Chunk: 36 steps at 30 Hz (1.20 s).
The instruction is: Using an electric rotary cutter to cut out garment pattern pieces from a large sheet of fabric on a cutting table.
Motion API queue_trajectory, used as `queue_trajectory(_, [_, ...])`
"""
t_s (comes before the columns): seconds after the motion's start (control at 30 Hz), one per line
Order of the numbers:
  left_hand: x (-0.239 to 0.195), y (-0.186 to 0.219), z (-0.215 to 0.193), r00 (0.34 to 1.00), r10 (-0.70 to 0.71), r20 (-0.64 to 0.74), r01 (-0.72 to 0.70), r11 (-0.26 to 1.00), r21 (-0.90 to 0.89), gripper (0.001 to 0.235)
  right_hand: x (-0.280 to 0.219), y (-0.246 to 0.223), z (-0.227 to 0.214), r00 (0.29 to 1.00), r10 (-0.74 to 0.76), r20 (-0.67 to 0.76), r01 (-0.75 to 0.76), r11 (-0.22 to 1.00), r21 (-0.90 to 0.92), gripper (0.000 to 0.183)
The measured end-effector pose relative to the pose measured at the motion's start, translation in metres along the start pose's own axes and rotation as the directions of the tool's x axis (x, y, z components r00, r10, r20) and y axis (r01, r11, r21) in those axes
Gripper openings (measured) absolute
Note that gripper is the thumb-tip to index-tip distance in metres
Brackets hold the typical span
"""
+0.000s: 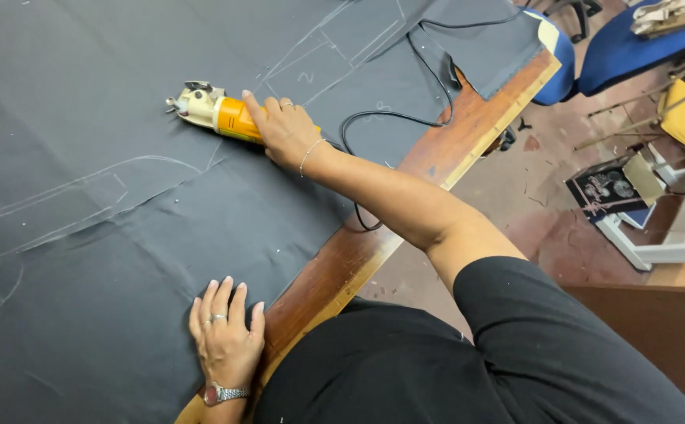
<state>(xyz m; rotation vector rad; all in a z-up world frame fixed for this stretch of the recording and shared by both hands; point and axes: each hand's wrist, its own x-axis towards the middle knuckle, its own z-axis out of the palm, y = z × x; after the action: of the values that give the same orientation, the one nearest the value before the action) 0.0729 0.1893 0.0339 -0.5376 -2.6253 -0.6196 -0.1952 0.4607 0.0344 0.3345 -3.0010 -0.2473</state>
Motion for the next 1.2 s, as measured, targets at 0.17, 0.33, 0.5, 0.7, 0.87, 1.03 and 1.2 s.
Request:
queue_trajectory(0.17, [0.004, 0.0, -0.005, 0.999, 0.033, -0.018, -0.032, 0.998, 0.049, 0.032, -0.003, 0.003, 0.006, 1.0, 0.003, -0.008, -0.003, 1.0, 0.02, 0.099])
queue_trajectory(0.33, [0.003, 0.001, -0.004, 0.999, 0.044, -0.007, -0.043, 0.996, 0.084, 0.032, -0.032, 0.071, -0.052, 0.965, -0.041, 0.259, -0.106, 0.843, 0.527, 0.097])
queue_trajectory(0.5, [0.004, 0.001, 0.002, 0.997, 0.069, -0.037, -0.062, 0.985, 0.162, 0.027, -0.09, 0.258, -0.032, 0.785, 0.609, -0.114, -0.389, 0.628, 0.674, 0.027])
queue_trajectory(0.7, [-0.012, -0.016, 0.021, 0.996, 0.084, -0.021, -0.077, 0.967, 0.243, 0.037, -0.14, 0.368, 0.023, 0.756, 0.615, 0.224, -0.562, 0.436, 0.703, 0.047])
queue_trajectory(0.87, [-0.034, -0.021, 0.047, 0.995, 0.014, -0.103, 0.013, 0.965, 0.26, 0.04, -0.155, 0.413, 0.033, 0.963, 0.179, 0.202, -0.248, 0.881, 0.402, 0.025])
queue_trajectory(1.03, [-0.032, -0.001, 0.059, 0.983, -0.046, -0.177, 0.109, 0.923, 0.369, 0.044, -0.149, 0.429, 0.047, 0.985, -0.022, 0.172, -0.04, 0.936, 0.351, 0.02])
queue_trajectory(1.2, [-0.04, -0.001, 0.06, 0.984, -0.066, -0.166, 0.128, 0.908, 0.398, 0.043, -0.132, 0.428, 0.054, 0.946, -0.089, 0.312, -0.048, 0.914, 0.404, 0.004])
